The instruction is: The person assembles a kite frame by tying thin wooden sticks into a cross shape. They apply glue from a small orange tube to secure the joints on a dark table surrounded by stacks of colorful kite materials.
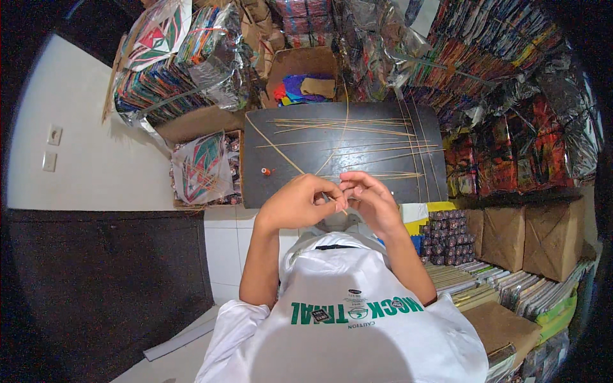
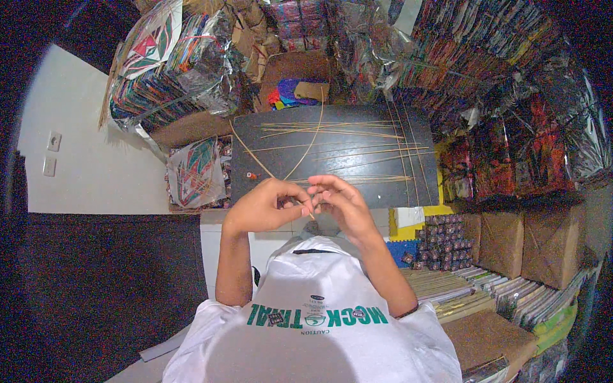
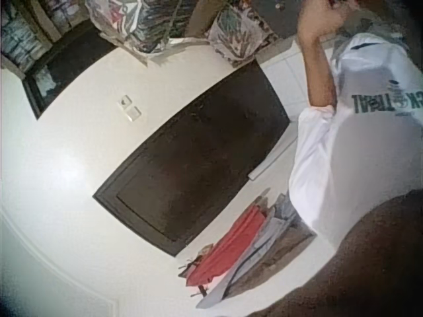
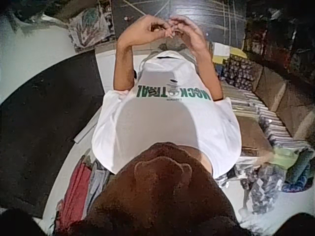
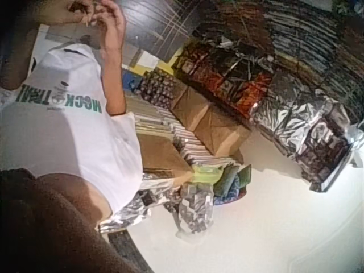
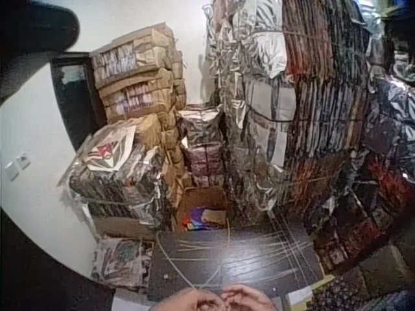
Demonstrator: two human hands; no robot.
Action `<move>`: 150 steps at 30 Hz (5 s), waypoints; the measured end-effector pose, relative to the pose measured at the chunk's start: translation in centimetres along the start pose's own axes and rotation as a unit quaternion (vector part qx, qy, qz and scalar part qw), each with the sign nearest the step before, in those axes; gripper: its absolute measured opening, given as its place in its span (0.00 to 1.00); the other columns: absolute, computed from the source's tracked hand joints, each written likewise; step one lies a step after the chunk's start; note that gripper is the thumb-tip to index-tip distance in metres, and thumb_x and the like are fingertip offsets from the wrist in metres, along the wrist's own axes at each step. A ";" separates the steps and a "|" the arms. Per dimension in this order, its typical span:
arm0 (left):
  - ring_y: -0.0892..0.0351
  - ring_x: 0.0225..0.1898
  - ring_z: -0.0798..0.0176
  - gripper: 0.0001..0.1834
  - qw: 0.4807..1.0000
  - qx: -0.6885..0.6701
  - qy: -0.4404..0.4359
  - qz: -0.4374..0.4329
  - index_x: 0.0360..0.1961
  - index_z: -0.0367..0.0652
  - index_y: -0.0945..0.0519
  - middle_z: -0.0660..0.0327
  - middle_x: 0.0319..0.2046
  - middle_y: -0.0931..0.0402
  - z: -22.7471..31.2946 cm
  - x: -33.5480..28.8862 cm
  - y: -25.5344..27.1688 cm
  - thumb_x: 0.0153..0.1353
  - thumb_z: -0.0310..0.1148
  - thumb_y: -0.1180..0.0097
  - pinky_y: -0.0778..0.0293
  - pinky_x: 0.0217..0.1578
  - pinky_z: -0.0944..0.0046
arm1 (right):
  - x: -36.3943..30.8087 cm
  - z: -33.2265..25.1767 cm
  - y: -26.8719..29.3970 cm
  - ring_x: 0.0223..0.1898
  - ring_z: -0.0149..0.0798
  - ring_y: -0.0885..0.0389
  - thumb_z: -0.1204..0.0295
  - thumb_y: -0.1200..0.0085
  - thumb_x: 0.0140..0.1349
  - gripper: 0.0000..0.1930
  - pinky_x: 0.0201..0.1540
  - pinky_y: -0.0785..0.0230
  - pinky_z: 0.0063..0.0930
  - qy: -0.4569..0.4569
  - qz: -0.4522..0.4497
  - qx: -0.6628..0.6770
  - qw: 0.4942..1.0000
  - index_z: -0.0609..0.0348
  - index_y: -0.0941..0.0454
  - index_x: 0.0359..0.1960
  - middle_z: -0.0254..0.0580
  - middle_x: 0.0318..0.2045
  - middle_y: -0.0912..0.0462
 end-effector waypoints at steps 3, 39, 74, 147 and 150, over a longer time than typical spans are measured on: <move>0.26 0.26 0.75 0.07 1.000 0.020 0.013 0.013 0.38 0.39 0.13 0.65 0.29 0.15 -0.2 0.3 0.3 0.61 0.30 0.35 0.32 0.27 0.69 | 0.1 -0.3 0.1 0.50 0.31 0.20 0.71 0.48 0.70 0.20 0.52 0.28 0.29 0.013 0.031 -0.022 0.999 0.62 0.26 0.62 0.42 0.54 0.19; 0.23 0.25 0.77 0.10 0.921 -0.096 -0.129 0.354 0.45 0.36 0.14 0.67 0.29 0.18 8.5 0.0 15.8 0.68 0.32 0.37 0.30 0.24 0.75 | 8.3 10.2 -5.6 0.35 0.27 0.26 0.67 0.45 0.71 0.12 0.39 0.31 0.27 0.017 -0.104 -0.345 0.933 0.59 0.21 0.51 0.32 0.33 0.20; 0.15 0.34 0.67 0.09 0.976 0.049 -0.031 0.209 0.40 0.34 0.14 0.56 0.36 0.15 -0.3 1.0 3.8 0.65 0.30 0.36 0.20 0.36 0.66 | 0.3 -6.8 -4.5 0.24 0.30 0.20 0.71 0.34 0.59 0.07 0.29 0.27 0.26 0.161 0.095 -0.525 0.830 0.60 0.12 0.36 0.40 0.28 0.14; 0.23 0.30 0.76 0.06 0.954 -0.251 0.125 -0.109 0.38 0.37 0.14 0.67 0.32 0.17 -5.0 5.0 -3.3 0.63 0.29 0.33 0.28 0.31 0.73 | 1.6 -1.4 4.5 0.53 0.37 0.24 0.81 0.45 0.61 0.07 0.56 0.30 0.34 0.014 -0.048 0.097 0.994 0.57 0.19 0.39 0.40 0.50 0.24; 0.23 0.29 0.76 0.07 0.954 -0.253 0.118 -0.105 0.38 0.37 0.14 0.67 0.31 0.18 -4.8 4.7 -3.4 0.63 0.29 0.33 0.28 0.30 0.73 | 1.5 -1.3 4.1 0.53 0.36 0.25 0.80 0.42 0.61 0.06 0.57 0.32 0.33 0.022 -0.073 0.089 0.993 0.57 0.19 0.39 0.39 0.49 0.25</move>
Point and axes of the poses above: each hand's wrist, its own x-axis towards the middle knuckle, its own y-axis out of the back of the hand, z = x × y, the point moved 8 cm from there along x, towards the middle knuckle
